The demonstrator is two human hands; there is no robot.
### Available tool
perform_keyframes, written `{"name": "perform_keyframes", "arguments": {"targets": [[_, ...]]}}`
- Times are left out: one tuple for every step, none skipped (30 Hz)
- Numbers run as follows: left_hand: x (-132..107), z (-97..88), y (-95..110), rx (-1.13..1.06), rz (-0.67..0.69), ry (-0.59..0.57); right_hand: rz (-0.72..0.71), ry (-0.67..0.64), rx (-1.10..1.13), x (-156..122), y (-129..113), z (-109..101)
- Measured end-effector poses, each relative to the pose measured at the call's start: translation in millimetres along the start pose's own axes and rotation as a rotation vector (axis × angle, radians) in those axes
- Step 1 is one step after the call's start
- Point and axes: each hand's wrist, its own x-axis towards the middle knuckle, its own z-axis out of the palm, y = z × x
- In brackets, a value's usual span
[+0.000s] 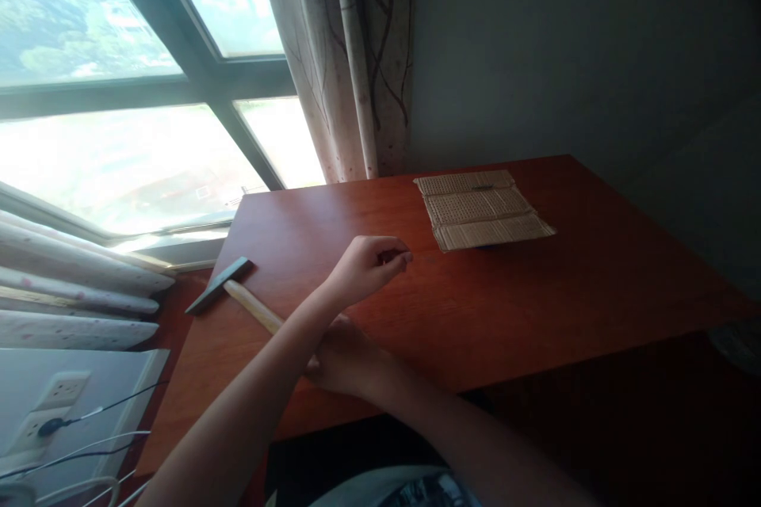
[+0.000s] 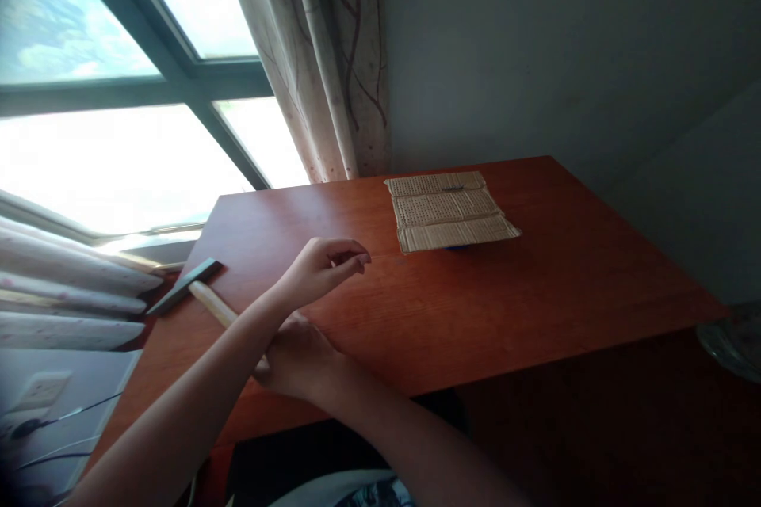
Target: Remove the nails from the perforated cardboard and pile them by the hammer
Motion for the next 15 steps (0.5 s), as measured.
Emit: {"name": "perform_keyframes", "arguments": {"targets": [[3.2, -0.1, -4.2, -0.043, -0.03, 0.014, -0.007, 0.001, 0.001, -7.8, 6.5, -8.3], [6.1, 0.3, -8.7, -0.092, -0.068, 0.036, 0.023, 0.042, 0.02, -17.2, 15.1, -18.7], [8.6, 1.1, -13.1, -0.147, -0.113, 0.061, 0.062, 0.095, 0.042, -28.0, 25.9, -31.1], [10.7, 2.4, -16.9, -0.205, -0.166, 0.087, 0.114, 0.169, 0.082, -40.2, 38.7, -45.4], [12.6, 4.1, -20.0, -0.268, -0.223, 0.11, 0.158, 0.267, 0.125, -53.8, 53.1, -61.2], [14.3, 6.3, -22.0, -0.334, -0.282, 0.125, 0.201, 0.366, 0.161, -68.7, 68.8, -78.1], [16.1, 8.8, -22.9, -0.398, -0.339, 0.135, 0.259, 0.451, 0.189, -84.8, 85.2, -95.8], [18.3, 11.7, -22.9, -0.458, -0.388, 0.135, 0.332, 0.511, 0.219, -101.7, 101.6, -113.9], [21.1, 14.8, -22.3, -0.511, -0.429, 0.127, 0.418, 0.575, 0.249, -119.1, 117.7, -131.9], [24.6, 18.3, -21.4, -0.555, -0.462, 0.11, 0.505, 0.634, 0.278, -136.1, 132.9, -149.6], [28.8, 21.9, -20.3, -0.592, -0.49, 0.084, 0.572, 0.706, 0.307, -152.2, 146.9, -166.8], [33.9, 25.8, -19.5, -0.625, -0.51, 0.053, 0.613, 0.792, 0.332, -166.4, 159.4, -183.3], [39.5, 29.9, -19.2, -0.657, -0.524, 0.019, 0.633, 0.894, 0.376, -178.2, 170.3, -199.0], [45.7, 34.3, -19.3, -0.689, -0.53, -0.015, 0.639, 0.989, 0.444, -187.0, 179.3, -214.0], [52.0, 38.8, -19.8, -0.723, -0.527, -0.043, 0.646, 1.066, 0.53, -192.4, 186.6, -228.2]]}}
